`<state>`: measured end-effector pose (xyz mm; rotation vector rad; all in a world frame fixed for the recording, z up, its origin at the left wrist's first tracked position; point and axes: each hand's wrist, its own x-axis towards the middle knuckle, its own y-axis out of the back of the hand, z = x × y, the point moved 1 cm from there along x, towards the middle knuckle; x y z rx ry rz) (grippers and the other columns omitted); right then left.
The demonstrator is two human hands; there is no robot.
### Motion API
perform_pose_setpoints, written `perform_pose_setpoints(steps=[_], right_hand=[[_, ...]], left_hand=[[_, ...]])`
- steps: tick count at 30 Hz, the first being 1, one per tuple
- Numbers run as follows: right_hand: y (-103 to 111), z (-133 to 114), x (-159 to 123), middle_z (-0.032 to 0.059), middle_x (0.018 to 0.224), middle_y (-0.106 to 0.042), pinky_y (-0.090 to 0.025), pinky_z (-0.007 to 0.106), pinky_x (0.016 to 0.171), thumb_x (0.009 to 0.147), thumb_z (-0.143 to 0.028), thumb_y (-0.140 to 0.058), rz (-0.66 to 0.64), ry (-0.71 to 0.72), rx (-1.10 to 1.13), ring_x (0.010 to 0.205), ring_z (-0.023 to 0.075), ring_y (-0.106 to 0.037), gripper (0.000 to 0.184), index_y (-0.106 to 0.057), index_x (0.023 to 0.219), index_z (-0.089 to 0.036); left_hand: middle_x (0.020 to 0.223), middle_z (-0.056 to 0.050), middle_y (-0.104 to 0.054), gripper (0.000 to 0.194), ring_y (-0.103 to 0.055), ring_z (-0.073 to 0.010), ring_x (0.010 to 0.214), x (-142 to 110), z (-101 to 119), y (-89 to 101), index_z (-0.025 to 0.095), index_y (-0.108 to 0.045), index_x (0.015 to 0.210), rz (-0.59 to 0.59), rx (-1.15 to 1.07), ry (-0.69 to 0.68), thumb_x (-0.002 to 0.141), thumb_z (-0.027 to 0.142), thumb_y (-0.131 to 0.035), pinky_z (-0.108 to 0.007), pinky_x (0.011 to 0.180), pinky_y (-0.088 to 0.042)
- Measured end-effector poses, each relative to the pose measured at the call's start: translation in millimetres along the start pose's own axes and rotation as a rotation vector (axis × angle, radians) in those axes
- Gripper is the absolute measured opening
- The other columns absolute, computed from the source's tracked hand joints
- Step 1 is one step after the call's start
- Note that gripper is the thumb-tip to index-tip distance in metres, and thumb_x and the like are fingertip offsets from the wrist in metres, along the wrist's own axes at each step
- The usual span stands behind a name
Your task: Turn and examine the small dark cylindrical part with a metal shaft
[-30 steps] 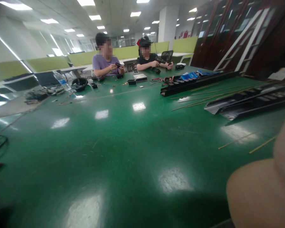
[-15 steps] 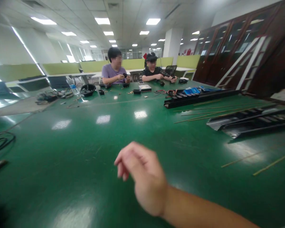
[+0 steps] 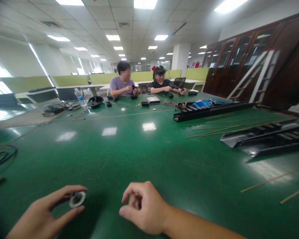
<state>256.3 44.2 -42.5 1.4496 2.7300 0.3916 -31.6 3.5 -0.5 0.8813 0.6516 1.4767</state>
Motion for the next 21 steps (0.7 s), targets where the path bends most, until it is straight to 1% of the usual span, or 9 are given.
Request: perform_pose_setpoints(steps=[2,4,6,8,11,13,16,18,21], right_hand=[[4.7,-1.5,1.4,-0.0043,0.066,-0.057,-0.036,0.02,0.051,0.075,-0.024,-0.069,0.048,-0.005,0.029,0.052,0.0083,-0.046,0.035,-0.057,0.106,-0.017],[4.3,0.7,1.8,-0.0027,0.081,-0.061,-0.037,0.02,0.052,0.07,-0.017,-0.069,0.036,0.013,0.006,0.054,0.0081,-0.051,0.055,-0.049,0.121,-0.02],[1.8,4.7,1.1,-0.002,0.09,-0.061,-0.038,0.019,0.052,0.066,-0.012,-0.067,0.01,0.032,-0.061,0.056,0.0078,-0.054,0.065,-0.045,0.126,-0.024],[-0.4,8.1,0.1,-0.0024,0.09,-0.061,-0.038,0.02,0.053,0.065,-0.01,-0.064,-0.005,0.041,-0.129,0.057,0.0081,-0.054,0.065,-0.045,0.125,-0.025],[-1.0,9.7,-0.4,-0.0026,0.086,-0.061,-0.038,0.02,0.054,0.065,-0.007,-0.061,-0.006,0.041,-0.182,0.059,0.009,-0.053,0.054,-0.05,0.115,-0.024],[0.0,9.0,0.4,-0.003,0.084,-0.061,-0.038,0.02,0.054,0.065,-0.007,-0.06,0.013,0.04,-0.192,0.059,0.009,-0.053,0.048,-0.051,0.109,-0.023],[1.6,8.4,2.4,-0.0037,0.084,-0.06,-0.038,0.019,0.053,0.065,-0.007,-0.06,0.028,0.038,-0.179,0.057,0.0084,-0.052,0.045,-0.051,0.106,-0.023],[2.0,8.8,3.5,-0.0036,0.086,-0.06,-0.039,0.019,0.052,0.065,-0.008,-0.061,0.024,0.045,-0.164,0.057,0.0081,-0.053,0.046,-0.051,0.107,-0.023],[1.7,9.8,4.0,-0.0038,0.086,-0.06,-0.039,0.019,0.052,0.064,-0.009,-0.062,0.015,0.062,-0.158,0.056,0.0081,-0.053,0.049,-0.051,0.11,-0.023]], left_hand=[[0.105,-0.001,-0.071,0.027,-0.066,-0.0201,0.099,14.3,35.8,-23.4,0.028,-0.071,0.105,-0.174,-0.061,-0.079,0.078,0.034,-0.072,-0.029,0.092,-0.052],[0.101,0.002,-0.07,0.024,-0.065,-0.0171,0.096,23.4,66.3,-43.7,0.03,-0.07,0.102,-0.285,-0.131,-0.153,0.079,0.022,-0.069,-0.026,0.086,-0.05],[0.099,0.002,-0.069,0.024,-0.063,-0.0157,0.094,26.2,81.8,-58.3,0.029,-0.069,0.1,-0.351,-0.203,-0.232,0.08,0.016,-0.067,-0.024,0.085,-0.048],[0.101,0.0,-0.068,0.027,-0.063,-0.0154,0.096,24.9,80.8,-67.5,0.029,-0.068,0.106,-0.384,-0.26,-0.308,0.083,0.015,-0.065,-0.024,0.087,-0.048],[0.106,-0.003,-0.067,0.033,-0.063,-0.0163,0.099,21.7,63.1,-74.8,0.027,-0.063,0.118,-0.376,-0.267,-0.386,0.086,0.016,-0.062,-0.025,0.087,-0.049],[0.107,-0.003,-0.068,0.038,-0.065,-0.0168,0.098,20.9,51.8,-77.5,0.027,-0.061,0.12,-0.32,-0.229,-0.379,0.084,0.018,-0.064,-0.025,0.088,-0.05],[0.109,-0.001,-0.069,0.045,-0.066,-0.0166,0.099,20.9,44.4,-80.3,0.027,-0.058,0.119,-0.252,-0.2,-0.306,0.077,0.017,-0.07,-0.024,0.09,-0.051],[0.109,0.001,-0.069,0.045,-0.066,-0.016,0.1,21.2,44.1,-81.5,0.028,-0.058,0.117,-0.246,-0.202,-0.28,0.075,0.016,-0.071,-0.023,0.09,-0.051],[0.108,0.001,-0.069,0.039,-0.066,-0.0158,0.1,22.4,44.5,-82.4,0.028,-0.06,0.114,-0.255,-0.194,-0.307,0.078,0.018,-0.069,-0.023,0.09,-0.051]])
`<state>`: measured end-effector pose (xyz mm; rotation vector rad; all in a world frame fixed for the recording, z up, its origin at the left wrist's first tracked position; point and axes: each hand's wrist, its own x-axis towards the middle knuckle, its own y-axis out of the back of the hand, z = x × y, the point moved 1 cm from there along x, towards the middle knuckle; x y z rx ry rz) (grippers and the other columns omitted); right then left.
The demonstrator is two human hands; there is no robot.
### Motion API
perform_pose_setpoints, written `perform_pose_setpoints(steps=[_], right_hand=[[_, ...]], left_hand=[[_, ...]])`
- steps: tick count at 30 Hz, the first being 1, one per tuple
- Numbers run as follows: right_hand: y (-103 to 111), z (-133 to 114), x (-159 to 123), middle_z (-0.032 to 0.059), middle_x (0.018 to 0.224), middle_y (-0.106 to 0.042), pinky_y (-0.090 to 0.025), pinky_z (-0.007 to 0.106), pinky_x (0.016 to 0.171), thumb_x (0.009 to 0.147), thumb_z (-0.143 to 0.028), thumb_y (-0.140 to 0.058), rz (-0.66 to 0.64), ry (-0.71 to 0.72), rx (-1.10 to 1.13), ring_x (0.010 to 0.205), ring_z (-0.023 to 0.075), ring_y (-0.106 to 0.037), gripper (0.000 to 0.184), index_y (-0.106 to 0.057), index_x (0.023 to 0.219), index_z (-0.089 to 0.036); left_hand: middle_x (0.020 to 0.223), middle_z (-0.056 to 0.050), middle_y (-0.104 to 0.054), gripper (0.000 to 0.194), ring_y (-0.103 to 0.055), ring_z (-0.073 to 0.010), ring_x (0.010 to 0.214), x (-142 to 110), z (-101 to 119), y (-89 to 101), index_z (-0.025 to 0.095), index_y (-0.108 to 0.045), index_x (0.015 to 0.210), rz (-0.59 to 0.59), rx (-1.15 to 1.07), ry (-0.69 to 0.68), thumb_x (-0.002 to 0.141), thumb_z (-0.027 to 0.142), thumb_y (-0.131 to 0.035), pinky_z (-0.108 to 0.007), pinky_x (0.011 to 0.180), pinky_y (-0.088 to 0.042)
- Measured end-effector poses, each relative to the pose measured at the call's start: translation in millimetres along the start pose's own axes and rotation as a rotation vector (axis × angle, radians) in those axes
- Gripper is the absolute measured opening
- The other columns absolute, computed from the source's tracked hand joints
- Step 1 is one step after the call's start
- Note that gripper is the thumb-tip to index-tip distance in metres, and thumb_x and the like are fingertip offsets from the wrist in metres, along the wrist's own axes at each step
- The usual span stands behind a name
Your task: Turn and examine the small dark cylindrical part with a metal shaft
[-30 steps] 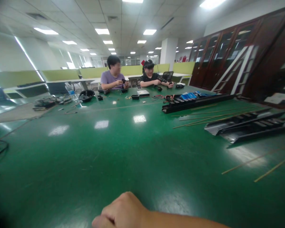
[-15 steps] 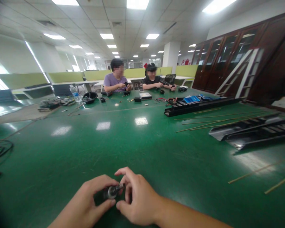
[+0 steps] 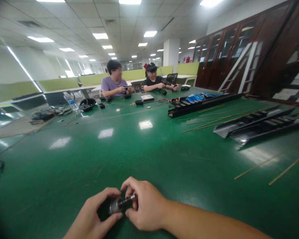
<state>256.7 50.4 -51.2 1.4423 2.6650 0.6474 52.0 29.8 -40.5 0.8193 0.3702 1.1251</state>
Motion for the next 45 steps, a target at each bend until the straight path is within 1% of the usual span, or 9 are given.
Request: perform_pose_setpoints(steps=[3,8,13,15,20,26,30,40,45], right_hand=[[-0.5,-0.3,-0.2,-0.0038,0.083,-0.06,-0.038,0.019,0.051,0.065,-0.01,-0.063,0.016,-0.007,-0.003,0.055,0.0078,-0.051,0.047,-0.053,0.108,-0.022],[0.4,-3.5,0.3,-0.0039,0.075,-0.058,-0.036,0.019,0.051,0.066,-0.008,-0.062,0.074,-0.037,-0.036,0.056,0.0084,-0.049,0.031,-0.059,0.095,-0.02],[2.6,-5.6,1.2,-0.0026,0.072,-0.057,-0.037,0.02,0.053,0.066,-0.01,-0.064,0.082,-0.039,-0.117,0.057,0.0091,-0.049,0.02,-0.066,0.085,-0.018],[3.0,-5.0,1.1,-0.0017,0.074,-0.059,-0.038,0.02,0.054,0.067,-0.012,-0.065,0.08,-0.043,-0.121,0.058,0.0096,-0.051,0.019,-0.067,0.084,-0.018],[3.0,-2.8,1.8,-0.0002,0.076,-0.064,-0.041,0.023,0.06,0.068,-0.016,-0.067,0.081,-0.057,-0.154,0.064,0.0128,-0.057,0.015,-0.067,0.083,-0.018],[2.4,-3.9,4.0,-0.0021,0.068,-0.06,-0.037,0.022,0.057,0.066,-0.017,-0.067,0.086,-0.092,-0.159,0.059,0.0119,-0.053,0.013,-0.063,0.079,-0.018],[1.8,-3.0,4.0,-0.004,0.064,-0.057,-0.035,0.021,0.053,0.067,-0.018,-0.067,0.078,-0.117,-0.128,0.056,0.0105,-0.05,0.014,-0.061,0.079,-0.019],[0.4,-1.6,8.5,-0.0048,0.062,-0.057,-0.037,0.021,0.055,0.068,-0.019,-0.067,0.088,-0.123,-0.146,0.055,0.0105,-0.053,0.012,-0.063,0.08,-0.019],[0.1,-0.2,7.7,-0.0043,0.064,-0.058,-0.039,0.021,0.056,0.068,-0.02,-0.069,0.087,-0.131,-0.119,0.056,0.0107,-0.054,0.014,-0.064,0.081,-0.019]], left_hand=[[0.108,0.0,-0.069,0.035,-0.066,-0.0164,0.1,1.3,-1.8,0.1,0.028,-0.061,0.114,-0.014,0.002,-0.01,0.08,0.02,-0.068,-0.025,0.09,-0.051],[0.108,0.0,-0.069,0.039,-0.065,-0.0174,0.1,2.0,-1.1,1.0,0.026,-0.061,0.113,0.016,-0.023,0.066,0.076,0.017,-0.07,-0.026,0.09,-0.05],[0.093,0.001,-0.069,0.022,-0.065,-0.0142,0.085,4.1,-0.7,0.5,0.024,-0.063,0.1,0.007,-0.029,-0.01,0.08,0.018,-0.068,-0.023,0.078,-0.05],[0.091,0.001,-0.068,0.019,-0.065,-0.0136,0.082,5.5,-3.1,-0.2,0.024,-0.063,0.1,0.016,-0.046,-0.088,0.083,0.02,-0.068,-0.022,0.075,-0.05],[0.095,-0.001,-0.07,0.026,-0.067,-0.0134,0.086,7.3,-8.3,-0.3,0.025,-0.062,0.11,0.081,-0.032,-0.253,0.085,0.022,-0.069,-0.021,0.078,-0.054],[0.096,0.001,-0.072,0.03,-0.069,-0.0117,0.086,7.9,-8.7,0.2,0.028,-0.062,0.11,0.127,0.028,-0.265,0.082,0.021,-0.073,-0.018,0.078,-0.056],[0.096,0.0,-0.073,0.03,-0.071,-0.0135,0.085,8.8,-12.4,-1.9,0.027,-0.063,0.109,0.155,0.053,-0.286,0.082,0.026,-0.075,-0.019,0.077,-0.058],[0.099,0.0,-0.074,0.031,-0.072,-0.0136,0.087,10.8,-12.5,4.4,0.028,-0.062,0.111,0.178,0.07,-0.3,0.082,0.028,-0.074,-0.018,0.079,-0.059],[0.095,0.003,-0.074,0.032,-0.072,-0.0116,0.084,11.1,-16.1,3.8,0.029,-0.062,0.11,0.183,0.065,-0.345,0.081,0.028,-0.076,-0.015,0.076,-0.058]])
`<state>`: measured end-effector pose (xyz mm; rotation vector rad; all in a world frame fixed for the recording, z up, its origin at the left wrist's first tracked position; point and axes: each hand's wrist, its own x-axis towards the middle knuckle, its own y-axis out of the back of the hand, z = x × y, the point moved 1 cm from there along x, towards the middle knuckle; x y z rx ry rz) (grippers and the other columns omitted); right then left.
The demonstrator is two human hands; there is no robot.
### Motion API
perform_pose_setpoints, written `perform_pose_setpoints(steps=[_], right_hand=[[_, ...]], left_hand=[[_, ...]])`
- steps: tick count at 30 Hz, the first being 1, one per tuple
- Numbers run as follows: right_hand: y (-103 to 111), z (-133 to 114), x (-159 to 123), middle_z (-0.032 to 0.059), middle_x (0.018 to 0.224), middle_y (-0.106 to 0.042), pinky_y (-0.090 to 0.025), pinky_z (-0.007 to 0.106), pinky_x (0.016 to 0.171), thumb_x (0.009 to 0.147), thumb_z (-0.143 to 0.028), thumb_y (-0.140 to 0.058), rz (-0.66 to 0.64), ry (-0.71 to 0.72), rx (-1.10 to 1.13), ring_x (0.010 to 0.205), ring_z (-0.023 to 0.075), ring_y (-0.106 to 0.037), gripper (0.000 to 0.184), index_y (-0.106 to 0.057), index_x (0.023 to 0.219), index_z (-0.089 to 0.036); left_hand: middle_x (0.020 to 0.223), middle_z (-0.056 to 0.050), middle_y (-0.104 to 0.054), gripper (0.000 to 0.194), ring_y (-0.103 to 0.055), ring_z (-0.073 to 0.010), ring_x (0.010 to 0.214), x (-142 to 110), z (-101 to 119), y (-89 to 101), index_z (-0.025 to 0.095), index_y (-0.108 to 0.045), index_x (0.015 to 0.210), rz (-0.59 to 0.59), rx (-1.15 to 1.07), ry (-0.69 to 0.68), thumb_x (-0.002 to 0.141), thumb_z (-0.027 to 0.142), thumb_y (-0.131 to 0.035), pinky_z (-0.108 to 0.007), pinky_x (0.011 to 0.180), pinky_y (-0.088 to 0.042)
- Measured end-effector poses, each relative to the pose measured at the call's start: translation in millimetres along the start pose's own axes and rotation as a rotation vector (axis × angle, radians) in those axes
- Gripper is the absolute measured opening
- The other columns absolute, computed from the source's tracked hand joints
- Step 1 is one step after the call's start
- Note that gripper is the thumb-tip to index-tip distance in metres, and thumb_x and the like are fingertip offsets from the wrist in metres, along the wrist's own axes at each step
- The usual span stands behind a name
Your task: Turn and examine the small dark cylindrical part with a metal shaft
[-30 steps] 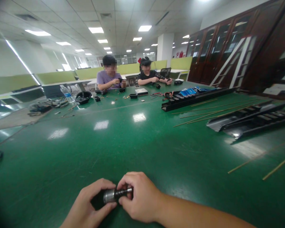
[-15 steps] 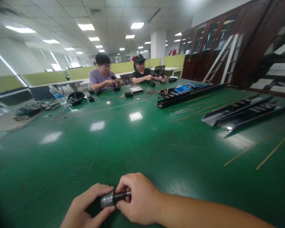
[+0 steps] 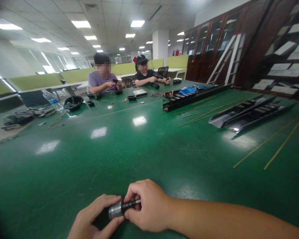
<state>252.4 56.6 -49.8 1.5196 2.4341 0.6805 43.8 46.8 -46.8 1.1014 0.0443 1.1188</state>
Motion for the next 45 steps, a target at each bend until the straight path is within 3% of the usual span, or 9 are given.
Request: perform_pose_setpoints(steps=[14,25,36,45], right_hand=[[0.0,2.7,-0.8,-0.0046,0.062,-0.057,-0.034,0.02,0.051,0.069,-0.019,-0.069,0.007,-0.023,0.062,0.055,0.0093,-0.051,0.012,-0.066,0.08,-0.017],[2.5,1.0,-3.3,-0.005,0.06,-0.054,-0.033,0.02,0.05,0.069,-0.02,-0.071,-0.014,-0.041,0.136,0.053,0.0089,-0.047,0.014,-0.065,0.081,-0.016],[-0.1,2.7,-3.0,-0.005,0.061,-0.054,-0.034,0.02,0.051,0.069,-0.021,-0.072,-0.008,-0.052,0.128,0.055,0.0092,-0.047,0.014,-0.065,0.08,-0.016],[0.9,2.5,-3.5,-0.0051,0.062,-0.055,-0.035,0.021,0.051,0.07,-0.021,-0.07,-0.007,-0.045,0.103,0.055,0.0095,-0.048,0.013,-0.064,0.08,-0.017]], left_hand=[[0.096,0.006,-0.073,0.031,-0.07,-0.0105,0.084,-2.5,2.1,-2.9,0.031,-0.062,0.11,-0.033,0.061,0.078,0.082,0.03,-0.074,-0.016,0.076,-0.057],[0.098,0.006,-0.073,0.029,-0.071,-0.0107,0.087,-1.2,6.1,-0.6,0.031,-0.061,0.112,-0.014,0.124,0.038,0.086,0.038,-0.071,-0.014,0.074,-0.058],[0.102,0.005,-0.072,0.031,-0.069,-0.013,0.094,-11.0,3.5,2.1,0.034,-0.061,0.116,-0.068,0.168,0.129,0.087,0.043,-0.068,-0.021,0.084,-0.058],[0.096,0.005,-0.073,0.029,-0.07,-0.0128,0.086,-6.3,6.5,4.9,0.034,-0.064,0.112,-0.001,0.158,0.086,0.086,0.044,-0.069,-0.02,0.076,-0.059]])
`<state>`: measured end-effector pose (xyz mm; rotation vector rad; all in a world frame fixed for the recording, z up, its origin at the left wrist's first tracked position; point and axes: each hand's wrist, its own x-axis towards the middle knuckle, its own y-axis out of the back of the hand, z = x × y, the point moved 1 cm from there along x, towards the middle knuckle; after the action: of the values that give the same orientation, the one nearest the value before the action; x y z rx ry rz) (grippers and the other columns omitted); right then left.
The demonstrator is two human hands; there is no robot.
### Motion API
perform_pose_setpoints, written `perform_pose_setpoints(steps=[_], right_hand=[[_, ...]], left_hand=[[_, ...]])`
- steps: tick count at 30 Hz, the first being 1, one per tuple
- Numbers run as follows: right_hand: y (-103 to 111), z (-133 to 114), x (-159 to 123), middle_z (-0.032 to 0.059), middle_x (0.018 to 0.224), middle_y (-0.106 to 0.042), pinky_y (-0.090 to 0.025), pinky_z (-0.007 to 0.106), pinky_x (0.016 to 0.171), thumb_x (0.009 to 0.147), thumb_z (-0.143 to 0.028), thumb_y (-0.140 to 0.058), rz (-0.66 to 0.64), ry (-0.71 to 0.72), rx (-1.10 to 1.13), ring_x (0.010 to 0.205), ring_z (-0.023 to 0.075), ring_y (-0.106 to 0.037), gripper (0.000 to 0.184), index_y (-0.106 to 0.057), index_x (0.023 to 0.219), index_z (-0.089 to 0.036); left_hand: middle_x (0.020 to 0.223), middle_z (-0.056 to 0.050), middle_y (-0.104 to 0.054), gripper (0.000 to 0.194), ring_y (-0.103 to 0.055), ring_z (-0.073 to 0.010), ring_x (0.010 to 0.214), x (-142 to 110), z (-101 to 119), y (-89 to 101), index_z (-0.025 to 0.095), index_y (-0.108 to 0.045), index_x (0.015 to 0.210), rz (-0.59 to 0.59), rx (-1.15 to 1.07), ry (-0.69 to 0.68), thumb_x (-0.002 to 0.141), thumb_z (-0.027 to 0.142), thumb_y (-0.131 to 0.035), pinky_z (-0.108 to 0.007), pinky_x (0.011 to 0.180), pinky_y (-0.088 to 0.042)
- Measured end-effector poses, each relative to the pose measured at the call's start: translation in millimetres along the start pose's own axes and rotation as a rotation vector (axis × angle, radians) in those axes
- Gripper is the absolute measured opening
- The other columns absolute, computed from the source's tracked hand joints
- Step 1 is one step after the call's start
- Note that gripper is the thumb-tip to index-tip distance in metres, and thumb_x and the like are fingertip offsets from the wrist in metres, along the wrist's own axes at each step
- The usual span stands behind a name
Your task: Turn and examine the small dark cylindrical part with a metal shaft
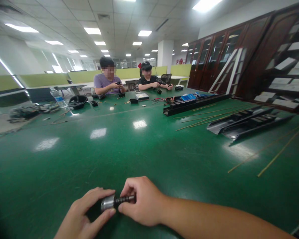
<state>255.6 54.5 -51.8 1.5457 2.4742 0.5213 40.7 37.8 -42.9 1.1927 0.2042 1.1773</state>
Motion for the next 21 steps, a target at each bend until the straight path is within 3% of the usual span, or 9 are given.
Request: perform_pose_setpoints(steps=[16,21], right_hand=[[-0.6,0.2,-1.4,-0.0045,0.064,-0.055,-0.035,0.02,0.052,0.07,-0.022,-0.072,-0.018,-0.025,0.023,0.057,0.0095,-0.047,0.016,-0.061,0.081,-0.016],[-1.0,3.5,-0.9,-0.0044,0.065,-0.055,-0.035,0.02,0.053,0.069,-0.02,-0.072,-0.029,-0.038,0.052,0.056,0.009,-0.046,0.018,-0.059,0.081,-0.017]], left_hand=[[0.098,0.001,-0.072,0.03,-0.07,-0.0142,0.089,-2.8,-2.9,0.2,0.031,-0.066,0.112,-0.049,-0.011,0.042,0.086,0.044,-0.069,-0.021,0.08,-0.058],[0.096,0.002,-0.073,0.031,-0.07,-0.0158,0.09,-1.5,-2.4,0.7,0.032,-0.067,0.111,0.02,0.018,0.018,0.084,0.046,-0.071,-0.023,0.082,-0.059]])
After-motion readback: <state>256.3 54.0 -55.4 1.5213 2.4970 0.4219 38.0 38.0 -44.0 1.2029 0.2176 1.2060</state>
